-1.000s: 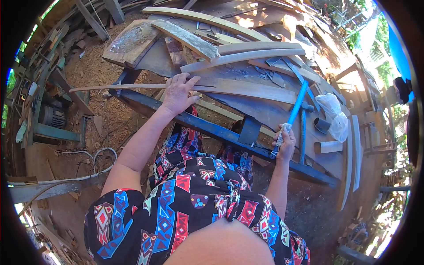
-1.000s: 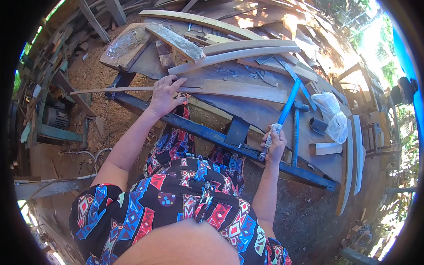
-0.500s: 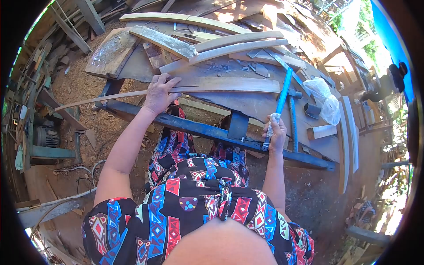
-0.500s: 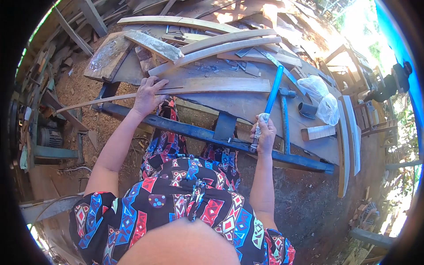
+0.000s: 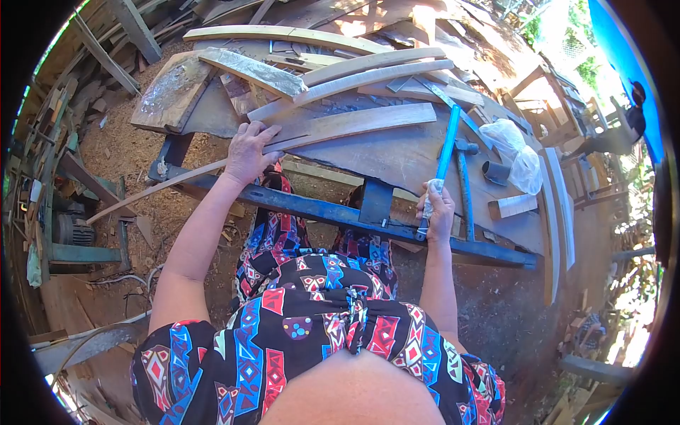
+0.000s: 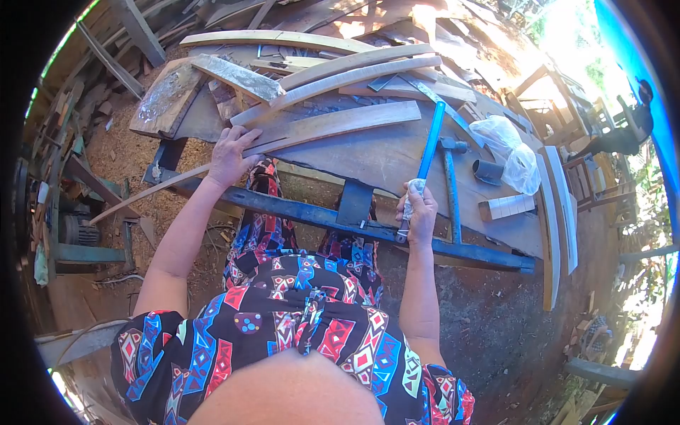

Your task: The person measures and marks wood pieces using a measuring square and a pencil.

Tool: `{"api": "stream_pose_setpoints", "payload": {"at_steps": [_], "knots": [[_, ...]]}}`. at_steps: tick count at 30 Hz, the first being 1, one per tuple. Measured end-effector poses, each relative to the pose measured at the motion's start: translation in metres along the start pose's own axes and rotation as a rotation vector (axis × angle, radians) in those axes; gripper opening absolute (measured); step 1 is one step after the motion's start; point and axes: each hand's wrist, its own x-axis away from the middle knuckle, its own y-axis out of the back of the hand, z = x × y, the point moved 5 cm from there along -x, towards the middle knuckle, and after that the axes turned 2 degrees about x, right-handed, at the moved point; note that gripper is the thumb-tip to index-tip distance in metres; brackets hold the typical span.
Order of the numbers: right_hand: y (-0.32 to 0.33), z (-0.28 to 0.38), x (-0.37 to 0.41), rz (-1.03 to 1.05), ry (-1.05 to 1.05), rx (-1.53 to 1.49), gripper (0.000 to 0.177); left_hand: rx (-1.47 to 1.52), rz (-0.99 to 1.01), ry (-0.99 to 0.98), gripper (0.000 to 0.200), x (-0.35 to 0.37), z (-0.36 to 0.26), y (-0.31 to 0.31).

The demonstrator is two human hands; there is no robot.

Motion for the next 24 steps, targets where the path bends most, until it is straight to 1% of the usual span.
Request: {"api": "stream_pose_setpoints", "payload": {"at_steps": [8,12,14,15,17,18,19,21,22,23,24], "knots": [[0.0,0.001,0.0,0.004,0.015,0.0,0.022,0.004,0.087,0.039,0.054,-0.002,-0.002,0.003],[0.0,0.0,0.0,-0.005,0.006,0.004,0.022,0.021,0.098,0.008,0.057,0.001,-0.011,0.013],[0.002,0.001,0.0,-0.015,0.009,0.009,0.022,-0.057,-0.19,-0.128,0.05,0.01,-0.031,0.035],[0.002,0.001,0.0,-0.016,0.009,0.014,0.022,-0.055,-0.189,-0.136,0.05,0.017,-0.034,0.03],[0.002,0.0,0.001,-0.014,0.002,0.018,0.022,0.563,-0.085,0.423,0.039,0.037,-0.01,0.008],[0.002,0.001,0.002,-0.018,0.001,0.011,0.022,1.027,-0.001,0.63,0.035,0.044,-0.012,-0.001],[0.001,0.001,0.001,-0.016,-0.001,0.007,0.022,1.023,-0.009,0.643,0.035,0.049,-0.007,-0.004],[0.001,-0.001,-0.001,-0.006,-0.004,0.003,0.022,1.689,0.009,0.943,0.037,0.064,0.007,-0.034],[0.002,-0.002,-0.002,-0.012,0.001,-0.005,0.022,1.835,-0.054,1.058,0.041,0.066,0.009,-0.041],[0.0,-0.002,-0.002,0.011,-0.003,-0.003,0.022,1.831,-0.081,1.065,0.041,0.065,0.013,-0.043],[0.0,-0.002,-0.002,0.005,-0.007,-0.018,0.022,1.878,-0.11,1.126,0.043,0.062,0.009,-0.042]]}}
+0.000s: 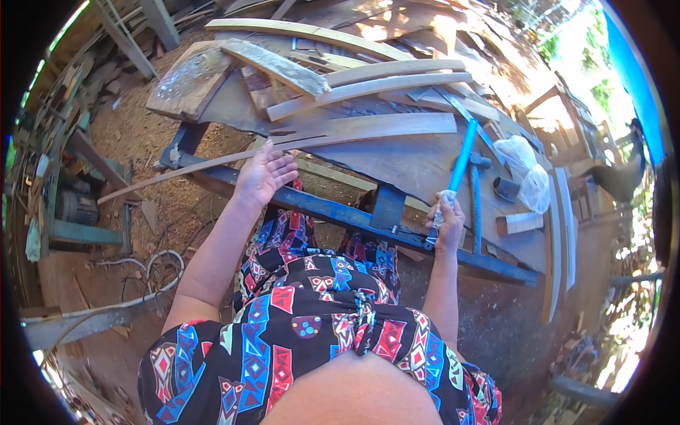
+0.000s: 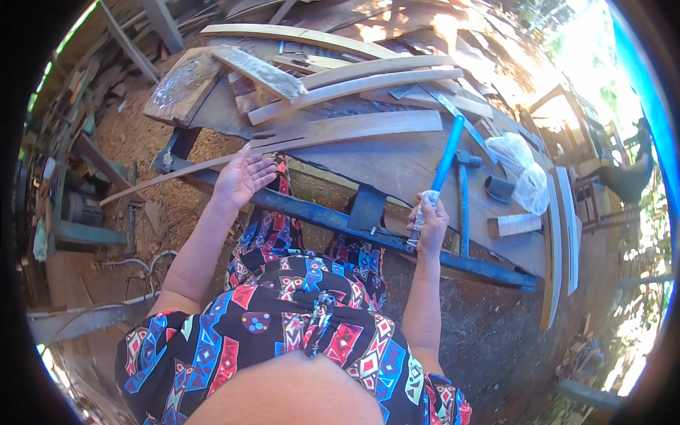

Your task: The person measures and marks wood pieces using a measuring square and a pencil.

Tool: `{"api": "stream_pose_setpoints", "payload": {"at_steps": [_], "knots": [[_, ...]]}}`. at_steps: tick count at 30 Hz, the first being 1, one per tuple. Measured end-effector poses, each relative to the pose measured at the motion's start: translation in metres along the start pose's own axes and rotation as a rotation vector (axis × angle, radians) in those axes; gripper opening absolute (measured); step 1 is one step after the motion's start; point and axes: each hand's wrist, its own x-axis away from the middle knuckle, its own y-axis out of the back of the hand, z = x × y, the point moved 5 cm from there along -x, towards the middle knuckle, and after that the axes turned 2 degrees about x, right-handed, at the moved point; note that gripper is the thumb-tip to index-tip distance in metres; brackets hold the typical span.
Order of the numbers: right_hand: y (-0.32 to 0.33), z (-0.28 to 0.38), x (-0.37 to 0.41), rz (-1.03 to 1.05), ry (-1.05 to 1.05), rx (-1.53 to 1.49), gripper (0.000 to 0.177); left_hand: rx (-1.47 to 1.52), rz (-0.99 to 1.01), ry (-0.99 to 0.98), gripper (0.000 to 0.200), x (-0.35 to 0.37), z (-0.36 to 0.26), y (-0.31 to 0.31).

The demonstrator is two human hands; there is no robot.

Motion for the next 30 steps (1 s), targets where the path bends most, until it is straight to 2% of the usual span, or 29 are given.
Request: {"api": "stream_pose_setpoints", "payload": {"at_steps": [5,7,9,10,13,19,21,23,26,27,30], "knots": [[0.0,0.0,0.0,-0.003,0.015,-0.006,0.021,0.174,-0.084,0.082,0.054,-0.004,0.009,-0.003],[-0.001,0.0,0.0,0.003,0.014,-0.003,0.022,0.204,-0.136,0.061,0.054,-0.006,0.011,-0.002],[0.002,-0.001,-0.001,-0.01,0.032,0.023,0.022,0.377,-0.16,0.026,0.051,-0.015,0.012,0.002],[0.002,-0.002,-0.001,-0.014,0.033,0.019,0.023,0.411,-0.232,0.007,0.048,-0.018,0.012,0.004],[0.0,0.001,0.0,-0.004,0.046,0.027,0.023,0.486,-0.202,-0.089,0.052,-0.025,0.007,0.003],[-0.001,0.002,0.001,0.001,0.035,-0.009,0.021,0.501,-0.247,-0.169,0.043,-0.015,0.003,0.002],[-0.001,0.002,0.002,-0.002,0.03,-0.012,0.021,0.41,-0.199,-0.293,0.042,0.003,-0.002,-0.002],[-0.002,0.002,0.001,-0.003,0.018,-0.017,0.021,0.361,-0.221,-0.334,0.039,0.019,-0.011,-0.012],[0.0,0.0,0.0,0.009,0.018,-0.014,0.021,0.226,-0.122,-0.586,0.032,0.044,-0.044,-0.037],[0.0,0.0,0.0,0.011,0.018,-0.015,0.021,0.226,-0.123,-0.589,0.032,0.05,-0.058,-0.048],[0.0,0.001,0.001,0.009,0.026,0.002,0.02,-0.031,0.063,-0.855,0.026,0.063,-0.115,-0.097]]}}
